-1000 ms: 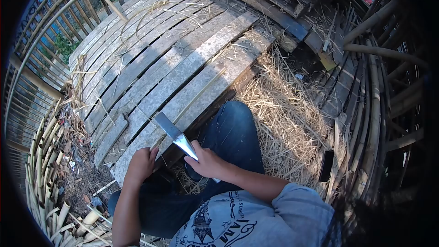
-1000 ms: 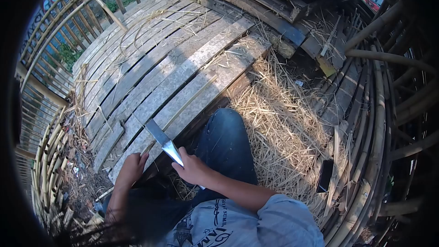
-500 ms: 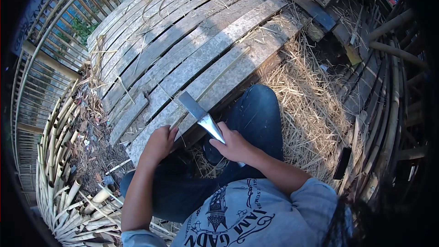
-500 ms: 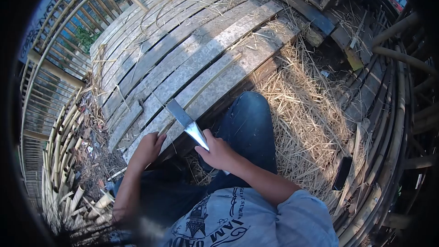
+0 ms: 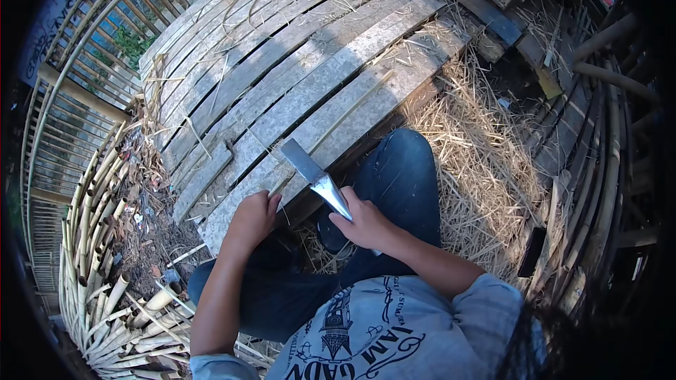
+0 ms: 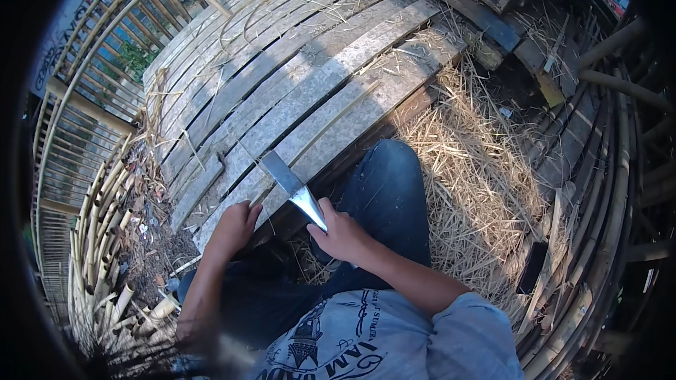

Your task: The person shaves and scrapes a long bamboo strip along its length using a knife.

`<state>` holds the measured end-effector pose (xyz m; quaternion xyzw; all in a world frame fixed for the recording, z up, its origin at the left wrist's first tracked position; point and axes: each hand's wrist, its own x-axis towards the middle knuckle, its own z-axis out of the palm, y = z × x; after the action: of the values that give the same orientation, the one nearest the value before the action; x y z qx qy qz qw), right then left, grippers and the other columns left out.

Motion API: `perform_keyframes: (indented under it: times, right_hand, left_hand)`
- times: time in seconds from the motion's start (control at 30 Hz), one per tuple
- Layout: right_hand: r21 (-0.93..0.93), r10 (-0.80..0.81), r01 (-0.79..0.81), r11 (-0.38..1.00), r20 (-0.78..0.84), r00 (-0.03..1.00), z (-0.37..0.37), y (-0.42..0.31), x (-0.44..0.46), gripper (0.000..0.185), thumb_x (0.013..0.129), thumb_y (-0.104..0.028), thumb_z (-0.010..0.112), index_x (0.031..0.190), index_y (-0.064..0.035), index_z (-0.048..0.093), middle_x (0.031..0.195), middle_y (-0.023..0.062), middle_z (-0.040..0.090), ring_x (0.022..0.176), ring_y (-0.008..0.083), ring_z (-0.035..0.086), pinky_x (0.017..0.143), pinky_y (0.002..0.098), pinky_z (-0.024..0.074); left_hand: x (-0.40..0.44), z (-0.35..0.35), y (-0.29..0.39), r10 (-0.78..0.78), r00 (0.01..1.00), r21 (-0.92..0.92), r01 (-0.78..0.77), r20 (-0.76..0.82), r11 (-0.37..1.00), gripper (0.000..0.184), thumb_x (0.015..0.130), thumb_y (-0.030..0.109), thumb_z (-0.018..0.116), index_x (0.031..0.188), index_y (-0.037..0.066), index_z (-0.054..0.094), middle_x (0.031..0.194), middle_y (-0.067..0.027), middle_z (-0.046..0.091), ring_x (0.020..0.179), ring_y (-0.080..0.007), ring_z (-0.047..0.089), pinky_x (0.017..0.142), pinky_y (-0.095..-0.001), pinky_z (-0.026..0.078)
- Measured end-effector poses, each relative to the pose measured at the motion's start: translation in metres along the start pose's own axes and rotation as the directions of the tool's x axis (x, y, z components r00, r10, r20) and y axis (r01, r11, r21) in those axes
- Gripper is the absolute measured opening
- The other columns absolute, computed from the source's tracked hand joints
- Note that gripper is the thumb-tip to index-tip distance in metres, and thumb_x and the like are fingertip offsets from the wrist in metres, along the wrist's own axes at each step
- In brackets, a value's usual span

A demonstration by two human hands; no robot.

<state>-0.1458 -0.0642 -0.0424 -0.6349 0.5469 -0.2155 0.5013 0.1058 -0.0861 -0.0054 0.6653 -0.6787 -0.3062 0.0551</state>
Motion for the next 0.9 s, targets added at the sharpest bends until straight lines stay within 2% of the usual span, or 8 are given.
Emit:
perform_keyframes:
  times: [0.17, 0.3, 0.43, 0.5, 0.63, 0.7, 0.83, 0.9]
  right_hand:
    - [-0.046, -0.019, 0.013, 0.999, -0.146, 0.989, -0.012, 0.008, 0.015, 0.036, 0.090, -0.023, 0.061, 0.108, -0.0016, 0.040, 0.083, 0.0321, 0.063, 0.083, 0.0510, 0.062, 0.070, 0.0564, 0.0503]
    - [-0.031, -0.084, 0.086, 0.996, 0.056, 0.995, -0.008, 0.003, 0.001, 0.036, 0.090, -0.024, 0.061, 0.108, -0.0024, 0.039, 0.084, 0.0334, 0.063, 0.082, 0.0510, 0.061, 0.068, 0.0570, 0.0507]
    - [-0.052, 0.006, -0.016, 0.999, -0.182, 0.983, -0.001, 0.015, 0.011, 0.037, 0.090, -0.023, 0.061, 0.112, -0.0025, 0.040, 0.084, 0.0330, 0.063, 0.083, 0.0513, 0.061, 0.068, 0.0572, 0.0503]
    - [-0.077, -0.025, 0.027, 0.997, 0.024, 0.999, 0.006, 0.001, -0.008, 0.038, 0.090, -0.023, 0.061, 0.112, -0.0024, 0.040, 0.083, 0.0322, 0.063, 0.083, 0.0511, 0.061, 0.068, 0.0572, 0.0503]
    - [-0.092, -0.038, 0.045, 0.995, 0.071, 0.997, -0.015, -0.002, -0.001, 0.038, 0.092, -0.020, 0.059, 0.116, -0.0013, 0.036, 0.076, 0.0316, 0.063, 0.076, 0.0510, 0.062, 0.064, 0.0559, 0.0494]
    - [-0.080, 0.045, -0.056, 0.995, -0.135, 0.990, -0.006, -0.002, -0.003, 0.041, 0.090, -0.020, 0.060, 0.114, -0.0006, 0.034, 0.077, 0.0335, 0.062, 0.077, 0.0527, 0.061, 0.066, 0.0589, 0.0505]
    - [0.005, -0.093, 0.093, 0.996, 0.109, 0.990, -0.006, 0.003, -0.008, 0.041, 0.089, -0.021, 0.061, 0.112, 0.0014, 0.035, 0.080, 0.0335, 0.063, 0.077, 0.0522, 0.061, 0.068, 0.0583, 0.0509]
    - [0.016, -0.117, 0.119, 0.993, -0.065, 0.991, -0.010, 0.014, 0.005, 0.040, 0.089, -0.022, 0.062, 0.111, 0.0007, 0.037, 0.080, 0.0337, 0.063, 0.077, 0.0518, 0.062, 0.068, 0.0571, 0.0508]
  left_hand:
    - [-0.001, -0.002, 0.009, -0.005, 1.000, 0.021, 0.005, -0.017, 1.000, 0.039, 0.098, 0.030, 0.052, 0.085, -0.006, 0.061, 0.078, -0.0310, 0.060, 0.080, -0.0483, 0.059, 0.072, -0.0503, 0.046]
    - [-0.002, -0.001, 0.007, -0.016, 1.000, 0.009, 0.016, -0.003, 1.000, 0.040, 0.097, 0.030, 0.053, 0.085, -0.007, 0.061, 0.078, -0.0315, 0.061, 0.080, -0.0485, 0.060, 0.072, -0.0502, 0.046]
    - [-0.002, 0.002, 0.008, 0.018, 0.999, 0.021, -0.017, -0.032, 1.000, 0.041, 0.097, 0.030, 0.053, 0.084, -0.008, 0.062, 0.077, -0.0318, 0.060, 0.080, -0.0485, 0.060, 0.072, -0.0504, 0.046]
    - [-0.002, 0.001, 0.007, 0.031, 0.999, -0.003, -0.031, -0.023, 1.000, 0.042, 0.097, 0.030, 0.054, 0.083, -0.009, 0.061, 0.077, -0.0321, 0.060, 0.080, -0.0484, 0.060, 0.072, -0.0497, 0.046]
    - [-0.005, -0.003, 0.012, -0.038, 0.999, -0.046, 0.039, 0.019, 0.998, 0.041, 0.096, 0.030, 0.055, 0.082, -0.009, 0.061, 0.077, -0.0327, 0.060, 0.079, -0.0495, 0.060, 0.073, -0.0509, 0.047]
    - [-0.007, -0.001, 0.014, -0.043, 0.999, -0.046, 0.044, 0.016, 0.998, 0.041, 0.096, 0.030, 0.055, 0.082, -0.009, 0.061, 0.077, -0.0327, 0.060, 0.080, -0.0493, 0.060, 0.073, -0.0503, 0.048]
    - [-0.008, -0.010, 0.011, -0.076, 0.993, -0.030, 0.078, 0.086, 0.996, 0.037, 0.095, 0.027, 0.054, 0.086, -0.008, 0.061, 0.080, -0.0324, 0.061, 0.083, -0.0487, 0.060, 0.075, -0.0494, 0.047]
    - [-0.010, -0.009, 0.010, -0.068, 0.992, -0.028, 0.072, 0.110, 0.997, 0.035, 0.095, 0.025, 0.053, 0.088, -0.008, 0.060, 0.081, -0.0324, 0.061, 0.084, -0.0485, 0.060, 0.075, -0.0493, 0.047]
